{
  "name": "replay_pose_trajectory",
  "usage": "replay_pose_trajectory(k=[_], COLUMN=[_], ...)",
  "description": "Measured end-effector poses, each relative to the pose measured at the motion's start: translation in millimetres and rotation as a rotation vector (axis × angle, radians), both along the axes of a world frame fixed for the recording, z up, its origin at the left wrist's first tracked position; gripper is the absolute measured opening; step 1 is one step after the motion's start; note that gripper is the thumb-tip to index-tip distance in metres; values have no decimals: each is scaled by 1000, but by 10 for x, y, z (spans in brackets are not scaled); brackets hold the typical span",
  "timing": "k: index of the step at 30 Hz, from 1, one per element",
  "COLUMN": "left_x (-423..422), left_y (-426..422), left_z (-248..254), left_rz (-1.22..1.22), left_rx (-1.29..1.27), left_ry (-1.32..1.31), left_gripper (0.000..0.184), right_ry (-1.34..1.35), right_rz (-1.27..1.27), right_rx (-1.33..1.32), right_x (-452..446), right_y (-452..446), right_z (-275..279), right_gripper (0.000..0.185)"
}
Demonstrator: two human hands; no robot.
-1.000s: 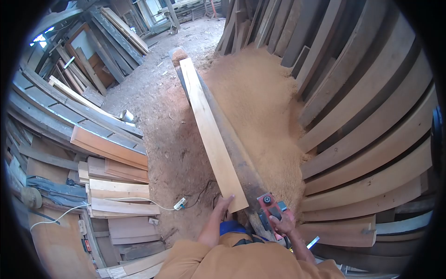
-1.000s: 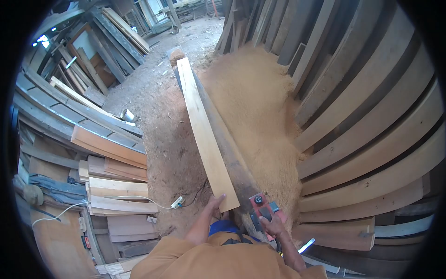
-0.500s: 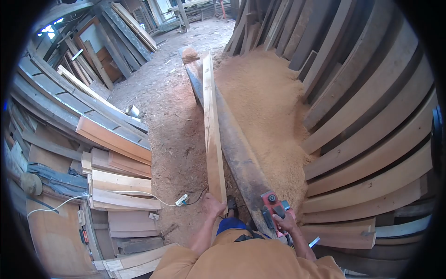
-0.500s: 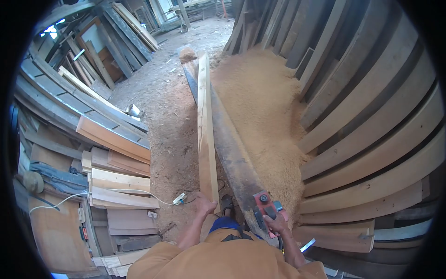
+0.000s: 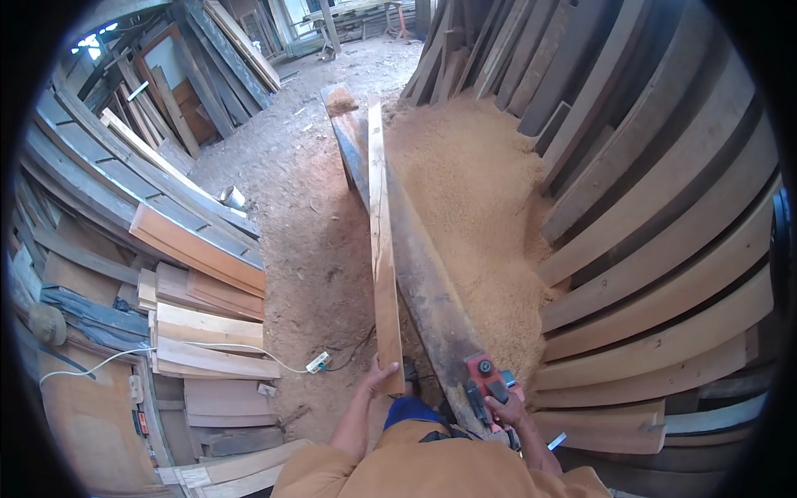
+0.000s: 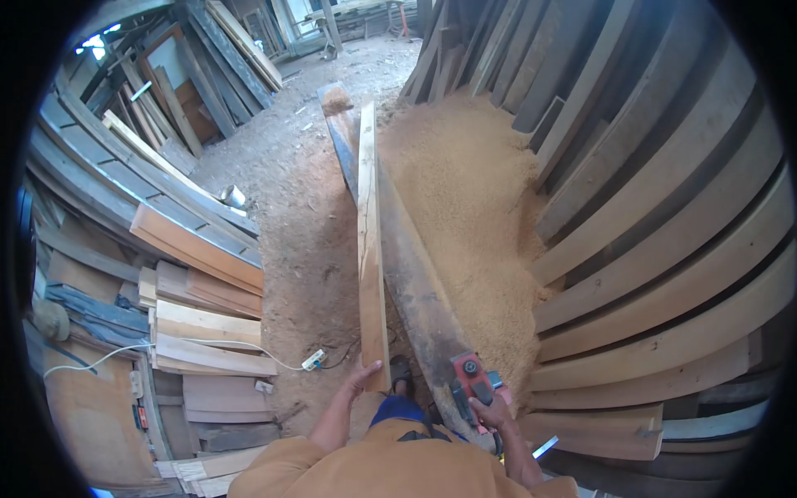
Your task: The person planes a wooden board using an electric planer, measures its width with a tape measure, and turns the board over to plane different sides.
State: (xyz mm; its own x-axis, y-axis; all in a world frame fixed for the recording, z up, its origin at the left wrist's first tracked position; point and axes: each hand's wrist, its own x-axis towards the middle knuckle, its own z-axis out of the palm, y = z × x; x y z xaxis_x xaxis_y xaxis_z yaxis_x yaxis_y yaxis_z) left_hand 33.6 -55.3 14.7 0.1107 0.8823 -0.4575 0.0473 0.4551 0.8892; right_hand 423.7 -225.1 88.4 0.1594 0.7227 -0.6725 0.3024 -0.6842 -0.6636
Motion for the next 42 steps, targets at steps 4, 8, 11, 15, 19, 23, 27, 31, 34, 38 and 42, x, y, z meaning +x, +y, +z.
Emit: replay_pose_trajectory(k=[4,8,11,15,19,23,27,31,34,38,42], left_x=[237,470,507,570,714,624,142,167,207,-161,-883], left_y=[-78,-123,-142,-111,-210,-242,-127,-143,-182,-200,-364], left_z=[-60,-241,-183,-95,192,469,-275,-466,-391,-417,-175], left_rz=[44,69,91,79,111,-44,-5,56,71,42,-7], left_rx=[-3,2,-2,54,219,53,-128,-196,-200,-137,-153], left_ry=[-255,-285,-326,-143,466,995,599,9,-78,125,216], left_gripper=[83,87,87,94,103,110,104,81,67,60,59], right_ry=[-16,-55,3,8,1,-3,-6,-20,-18,-81,-43], right_rz=[27,-5,-13,-39,-51,-53,-66,-61,-35,55,46], right_rx=[32,36,54,54,39,18,50,-12,-31,-30,-75], right_x=[45,-1,-16,-38,-48,-19,-24,-58,1,-10,58], right_y=[-4,-22,44,59,94,75,75,116,81,127,43], right_z=[-77,-143,-98,-134,-2,-121,-130,20,-60,190,70], right_gripper=[45,39,41,40,41,41,41,41,41,40,36])
